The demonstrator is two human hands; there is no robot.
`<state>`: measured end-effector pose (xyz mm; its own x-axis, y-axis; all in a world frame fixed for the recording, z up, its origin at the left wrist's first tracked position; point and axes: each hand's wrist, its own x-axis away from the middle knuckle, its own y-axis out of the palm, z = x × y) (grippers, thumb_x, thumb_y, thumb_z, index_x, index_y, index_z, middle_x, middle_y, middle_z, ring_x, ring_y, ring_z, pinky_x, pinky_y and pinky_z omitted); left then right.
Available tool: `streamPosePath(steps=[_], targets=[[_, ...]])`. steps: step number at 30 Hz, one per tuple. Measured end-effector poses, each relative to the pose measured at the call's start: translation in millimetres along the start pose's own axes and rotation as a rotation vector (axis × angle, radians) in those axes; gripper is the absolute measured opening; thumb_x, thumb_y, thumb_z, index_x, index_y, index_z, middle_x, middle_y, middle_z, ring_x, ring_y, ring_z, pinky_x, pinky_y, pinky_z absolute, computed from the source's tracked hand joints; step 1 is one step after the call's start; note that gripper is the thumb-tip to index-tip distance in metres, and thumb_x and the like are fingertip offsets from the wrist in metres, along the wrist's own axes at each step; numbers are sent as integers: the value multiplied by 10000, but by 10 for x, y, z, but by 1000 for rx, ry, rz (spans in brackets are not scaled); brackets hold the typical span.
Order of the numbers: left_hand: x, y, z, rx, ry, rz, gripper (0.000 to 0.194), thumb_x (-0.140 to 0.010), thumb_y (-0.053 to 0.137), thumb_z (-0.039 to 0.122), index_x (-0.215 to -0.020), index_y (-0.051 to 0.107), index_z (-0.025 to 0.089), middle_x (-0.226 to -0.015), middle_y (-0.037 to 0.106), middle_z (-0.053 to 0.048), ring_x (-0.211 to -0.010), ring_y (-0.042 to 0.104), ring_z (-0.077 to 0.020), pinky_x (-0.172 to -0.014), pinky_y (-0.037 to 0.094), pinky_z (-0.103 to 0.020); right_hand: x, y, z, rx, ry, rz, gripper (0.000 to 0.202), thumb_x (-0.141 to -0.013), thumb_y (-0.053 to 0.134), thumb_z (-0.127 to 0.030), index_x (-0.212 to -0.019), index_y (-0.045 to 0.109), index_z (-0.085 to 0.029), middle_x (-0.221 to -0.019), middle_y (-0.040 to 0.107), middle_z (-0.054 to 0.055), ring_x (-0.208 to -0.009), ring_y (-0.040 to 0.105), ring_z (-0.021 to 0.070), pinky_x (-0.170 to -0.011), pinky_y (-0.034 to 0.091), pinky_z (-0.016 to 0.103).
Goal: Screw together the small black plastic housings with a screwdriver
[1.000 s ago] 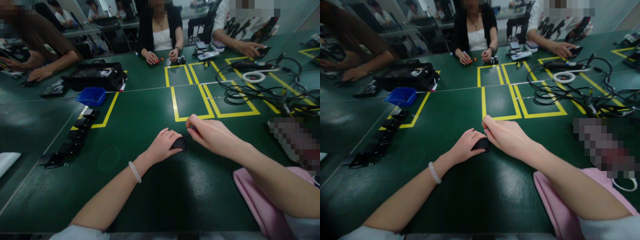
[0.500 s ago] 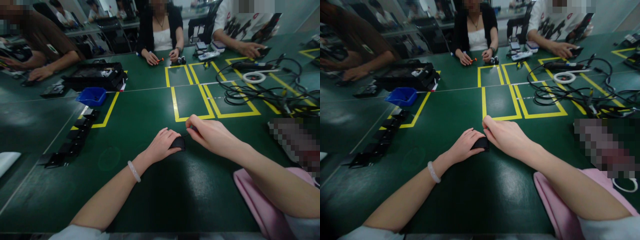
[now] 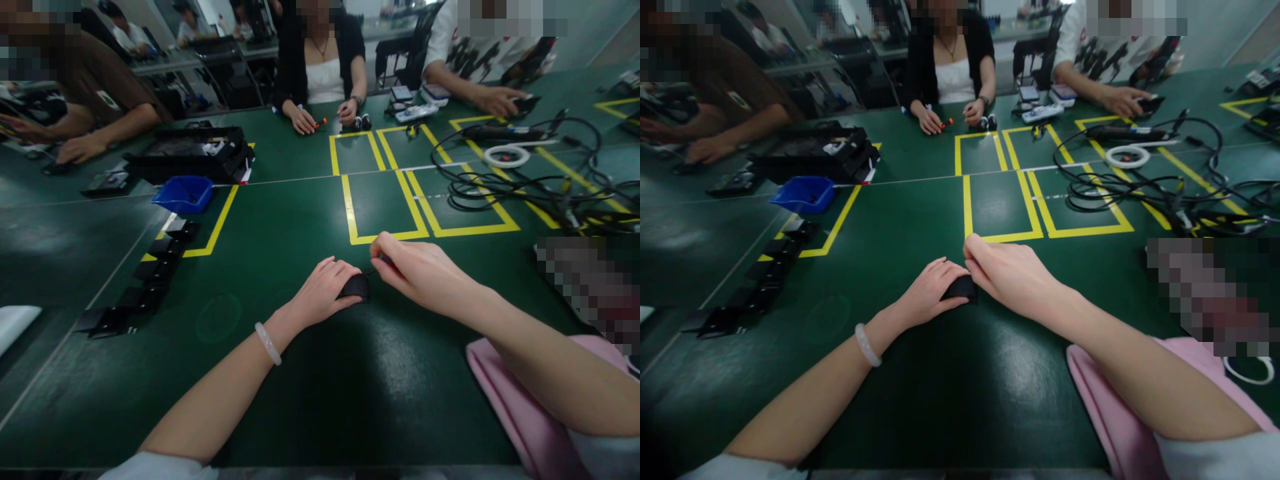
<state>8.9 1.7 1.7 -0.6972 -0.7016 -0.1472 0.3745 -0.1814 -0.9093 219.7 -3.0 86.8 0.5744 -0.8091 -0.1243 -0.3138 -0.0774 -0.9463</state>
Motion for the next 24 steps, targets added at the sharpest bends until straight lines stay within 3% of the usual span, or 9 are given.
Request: streamPosePath(steps=[4, 12, 18, 24], targets=[[-1, 13, -3, -3, -6, 2, 365, -874, 563, 425, -1154, 482, 207, -1122, 577, -47, -1115, 530, -209, -1119, 278, -460, -13, 1, -4, 51, 36, -23, 223, -964, 356, -376, -925, 483, -197, -723, 639, 14, -635, 614, 174, -545, 300, 254], [-4, 12, 1, 7, -3, 3, 360, -875, 556, 434, -1156, 487, 218, -1119, 578, -49, -1110, 536, -217, -1103, 291, -478, 8, 3, -6, 66, 26, 42, 117, -928, 385, -257, -969, 472, -191, -738, 632, 9, -606, 594, 151, -519, 286, 244], [5, 13, -1, 6, -10, 3, 361, -874, 567, 418, -1159, 489, 209, -1128, 576, -51, -1115, 529, -213, -1115, 283, -459, 4, -6, -12, 94, 38, -6, 229, -963, 356, -374, -916, 493, -196, -705, 643, 14, -615, 609, 169, -525, 272, 254], [-2, 4, 7, 14, -7, 6, 358, -875, 568, 419, -1155, 496, 208, -1126, 577, -54, -1109, 531, -221, -1099, 299, -468, -9, 8, -15, 84, 65, 15, 151, -945, 370, -287, -995, 469, -185, -731, 639, 5, -588, 601, 158, -503, 270, 246]])
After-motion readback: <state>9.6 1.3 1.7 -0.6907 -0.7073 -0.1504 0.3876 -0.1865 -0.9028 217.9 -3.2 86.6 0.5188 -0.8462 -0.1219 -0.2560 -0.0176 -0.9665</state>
